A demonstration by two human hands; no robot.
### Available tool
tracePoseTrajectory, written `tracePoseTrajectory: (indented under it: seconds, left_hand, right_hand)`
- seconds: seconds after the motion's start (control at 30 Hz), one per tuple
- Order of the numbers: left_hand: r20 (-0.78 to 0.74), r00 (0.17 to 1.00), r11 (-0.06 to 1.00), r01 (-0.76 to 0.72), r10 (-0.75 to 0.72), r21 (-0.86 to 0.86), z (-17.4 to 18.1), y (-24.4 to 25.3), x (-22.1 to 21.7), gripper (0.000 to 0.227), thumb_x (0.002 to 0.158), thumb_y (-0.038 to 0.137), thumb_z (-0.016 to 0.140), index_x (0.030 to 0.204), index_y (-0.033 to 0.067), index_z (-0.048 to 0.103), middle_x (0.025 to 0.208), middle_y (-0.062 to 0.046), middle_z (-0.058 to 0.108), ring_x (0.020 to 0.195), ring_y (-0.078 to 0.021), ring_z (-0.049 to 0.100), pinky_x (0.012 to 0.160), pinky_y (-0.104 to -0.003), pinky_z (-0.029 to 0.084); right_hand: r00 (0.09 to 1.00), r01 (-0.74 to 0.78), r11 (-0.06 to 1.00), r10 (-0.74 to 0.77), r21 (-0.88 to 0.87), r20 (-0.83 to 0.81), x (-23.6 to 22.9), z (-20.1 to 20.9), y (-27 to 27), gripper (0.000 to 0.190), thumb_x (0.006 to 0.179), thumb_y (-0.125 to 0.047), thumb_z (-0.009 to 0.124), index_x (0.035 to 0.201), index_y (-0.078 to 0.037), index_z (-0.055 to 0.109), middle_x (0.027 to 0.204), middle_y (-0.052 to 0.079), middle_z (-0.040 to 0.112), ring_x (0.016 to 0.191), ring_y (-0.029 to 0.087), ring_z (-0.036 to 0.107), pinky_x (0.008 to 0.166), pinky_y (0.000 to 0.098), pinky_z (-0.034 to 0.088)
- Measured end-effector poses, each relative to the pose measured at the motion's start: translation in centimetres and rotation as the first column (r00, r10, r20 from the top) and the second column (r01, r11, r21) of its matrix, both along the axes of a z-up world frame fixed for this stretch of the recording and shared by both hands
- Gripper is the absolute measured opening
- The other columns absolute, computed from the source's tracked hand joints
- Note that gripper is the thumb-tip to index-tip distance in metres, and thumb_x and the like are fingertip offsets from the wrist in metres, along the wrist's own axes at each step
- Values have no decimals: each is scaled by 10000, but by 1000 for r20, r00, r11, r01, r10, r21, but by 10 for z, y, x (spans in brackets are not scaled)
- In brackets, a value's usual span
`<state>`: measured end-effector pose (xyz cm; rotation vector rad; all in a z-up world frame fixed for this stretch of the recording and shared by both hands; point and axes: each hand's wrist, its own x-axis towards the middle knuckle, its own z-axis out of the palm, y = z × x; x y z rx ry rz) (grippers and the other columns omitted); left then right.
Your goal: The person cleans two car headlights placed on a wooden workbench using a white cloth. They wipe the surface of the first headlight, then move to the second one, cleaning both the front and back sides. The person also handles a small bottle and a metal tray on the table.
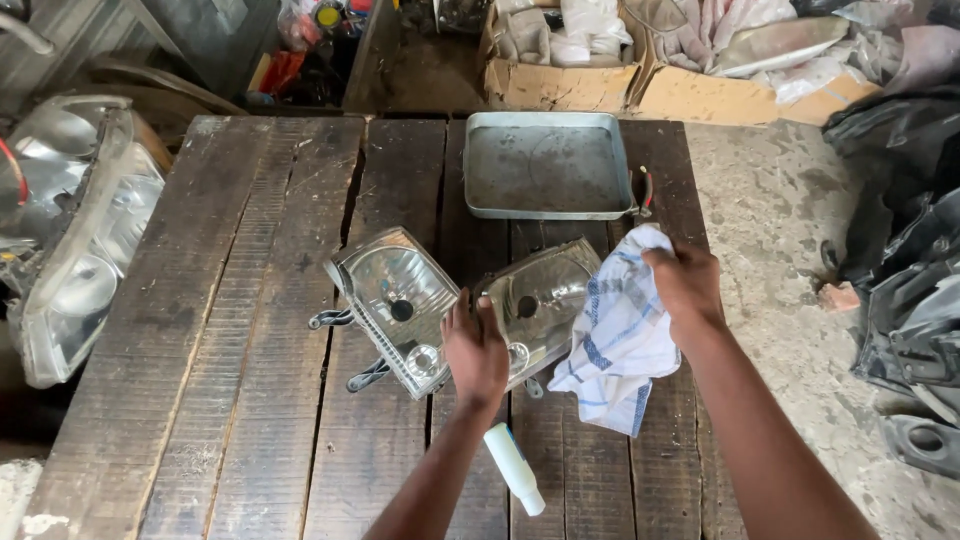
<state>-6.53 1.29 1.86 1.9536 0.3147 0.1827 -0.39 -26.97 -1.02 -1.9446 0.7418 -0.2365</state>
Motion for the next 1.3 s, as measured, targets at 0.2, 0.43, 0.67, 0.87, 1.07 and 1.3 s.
tracePoseTrajectory:
  seconds: [0.2,0.43,0.67,0.87,1.07,1.3]
  left_hand:
    - [-251,968,999,-36,29,-24,-11,-8,24,397,995,310,553,1298,107,709,1124,-149,768,1067,-388,730,890,-550,573]
    - [-192,977,990,-109,90,-89,-40,-19,3,326,1043,356,536,1144,112,727,943,-125,789,903,-373,765,723,-494,594]
    - [68,998,1000,-1,1,-11,-41,-6,3,296,1086,219,480,986,48,700,741,-143,675,659,-357,698,606,-377,534]
    - [144,986,995,73,-81,61,-62,0,15,252,1063,200,536,1007,40,722,801,-169,683,741,-465,692,572,-463,532]
    - [159,981,993,102,-112,65,-63,2,29,236,1049,195,562,957,65,737,749,-136,683,702,-440,704,548,-435,543]
    - [138,986,986,73,-94,148,-69,7,32,224,1041,185,556,966,77,737,787,-147,710,732,-453,711,568,-498,550]
  right_hand:
    - [1000,0,995,-1,100,9,-2,46,45,322,865,-296,751,1015,-11,745,805,122,618,764,240,595,659,415,448]
    - [998,-8,984,-5,179,69,1,53,62,294,957,-265,673,963,28,699,803,126,587,803,191,563,698,386,427]
    - [991,-35,970,3,239,131,-1,73,71,300,901,-322,796,931,-44,688,799,58,569,796,166,538,729,353,450]
    - [975,-222,974,221,32,34,-3,89,103,484,939,-489,727,1196,-81,687,1032,192,682,1024,303,650,862,458,500]
    - [777,-621,775,628,-118,38,5,56,129,469,994,-365,638,1407,-147,592,1363,179,637,1321,415,553,1084,543,466]
    - [811,-582,772,576,-254,-107,19,30,86,474,1103,-453,468,1458,-141,508,1408,174,539,1358,485,459,1112,662,403]
